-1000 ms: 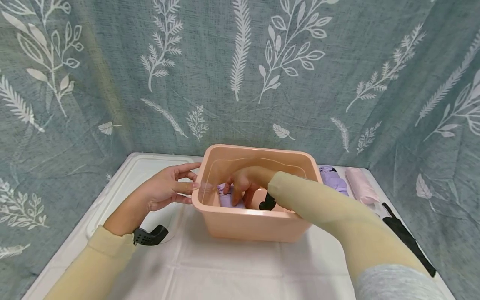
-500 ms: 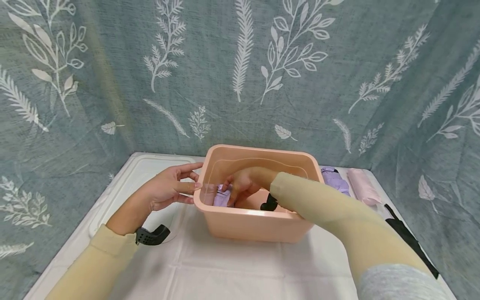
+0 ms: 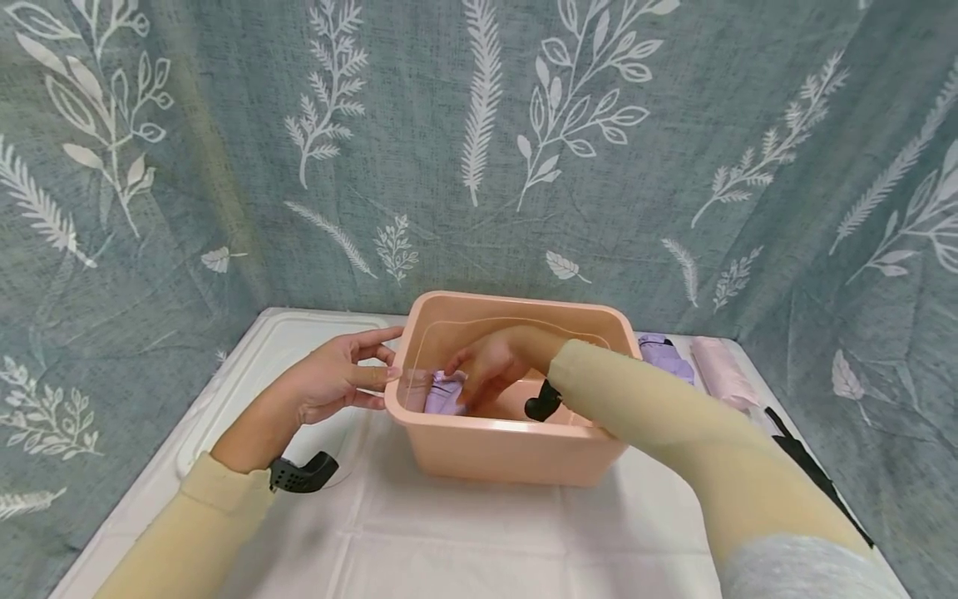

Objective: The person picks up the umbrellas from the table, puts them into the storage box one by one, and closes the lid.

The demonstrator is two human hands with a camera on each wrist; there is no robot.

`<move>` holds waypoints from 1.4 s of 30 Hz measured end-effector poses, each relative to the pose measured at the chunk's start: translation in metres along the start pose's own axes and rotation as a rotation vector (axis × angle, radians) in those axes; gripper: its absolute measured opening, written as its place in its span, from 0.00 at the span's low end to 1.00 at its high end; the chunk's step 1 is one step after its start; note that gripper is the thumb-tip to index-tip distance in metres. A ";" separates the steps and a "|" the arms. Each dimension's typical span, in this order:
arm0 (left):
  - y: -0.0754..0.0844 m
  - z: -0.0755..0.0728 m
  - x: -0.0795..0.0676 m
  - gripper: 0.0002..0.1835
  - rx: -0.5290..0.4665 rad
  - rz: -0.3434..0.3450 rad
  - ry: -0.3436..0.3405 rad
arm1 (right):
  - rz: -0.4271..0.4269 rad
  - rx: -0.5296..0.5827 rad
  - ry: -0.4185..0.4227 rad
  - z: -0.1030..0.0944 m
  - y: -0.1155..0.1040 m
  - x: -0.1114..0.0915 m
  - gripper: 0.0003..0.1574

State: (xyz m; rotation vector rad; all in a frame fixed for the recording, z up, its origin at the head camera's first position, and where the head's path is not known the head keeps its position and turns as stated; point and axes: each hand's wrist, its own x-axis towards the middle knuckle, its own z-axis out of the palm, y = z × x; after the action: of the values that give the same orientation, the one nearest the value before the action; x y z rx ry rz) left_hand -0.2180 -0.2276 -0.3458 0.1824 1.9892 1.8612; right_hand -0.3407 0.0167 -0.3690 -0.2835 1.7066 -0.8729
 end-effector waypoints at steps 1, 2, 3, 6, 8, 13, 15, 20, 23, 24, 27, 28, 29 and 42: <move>0.000 0.000 0.000 0.43 0.001 0.002 -0.001 | -0.005 -0.004 0.003 -0.001 0.000 -0.004 0.48; -0.001 0.000 0.000 0.43 0.003 0.002 -0.002 | -0.014 -0.010 0.012 -0.002 0.000 -0.008 0.48; -0.001 0.000 0.001 0.43 0.003 0.002 -0.002 | -0.027 -0.015 0.018 -0.003 0.000 -0.012 0.49; -0.002 0.001 0.001 0.43 0.007 0.002 -0.003 | -0.075 -0.031 0.039 -0.006 -0.001 -0.028 0.50; -0.001 0.001 0.001 0.43 0.008 0.003 -0.005 | -0.110 -0.029 0.055 -0.008 -0.004 -0.041 0.49; 0.000 0.000 0.000 0.44 0.007 0.004 -0.006 | -0.203 -0.025 0.105 -0.010 -0.007 -0.071 0.48; -0.001 0.000 -0.002 0.44 0.009 0.006 -0.005 | -0.233 -0.028 0.129 -0.009 -0.006 -0.082 0.47; -0.002 0.000 -0.003 0.44 0.014 0.016 -0.006 | -0.302 -0.008 0.172 -0.005 0.000 -0.105 0.43; -0.001 0.000 -0.002 0.44 0.015 0.021 -0.007 | -0.361 0.016 0.193 -0.002 0.007 -0.119 0.39; -0.001 0.000 -0.001 0.44 0.015 0.022 -0.007 | -0.384 0.022 0.200 -0.001 0.009 -0.124 0.38; -0.001 0.001 0.001 0.44 0.017 0.026 -0.009 | -0.455 0.041 0.247 0.002 0.018 -0.140 0.37; -0.001 0.001 0.001 0.44 0.018 0.028 -0.010 | -0.477 0.044 0.263 0.003 0.021 -0.145 0.37; -0.001 0.001 0.002 0.45 0.020 0.030 -0.011 | -0.500 0.050 0.282 0.003 0.025 -0.150 0.37; 0.000 0.002 0.001 0.45 0.036 0.026 -0.001 | -0.715 0.070 0.563 0.019 0.084 -0.196 0.35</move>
State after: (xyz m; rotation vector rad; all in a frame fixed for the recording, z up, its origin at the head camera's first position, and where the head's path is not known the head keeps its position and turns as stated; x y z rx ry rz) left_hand -0.2179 -0.2257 -0.3457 0.2203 2.0298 1.8420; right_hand -0.2377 0.1844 -0.2840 -0.6719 2.1149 -1.6503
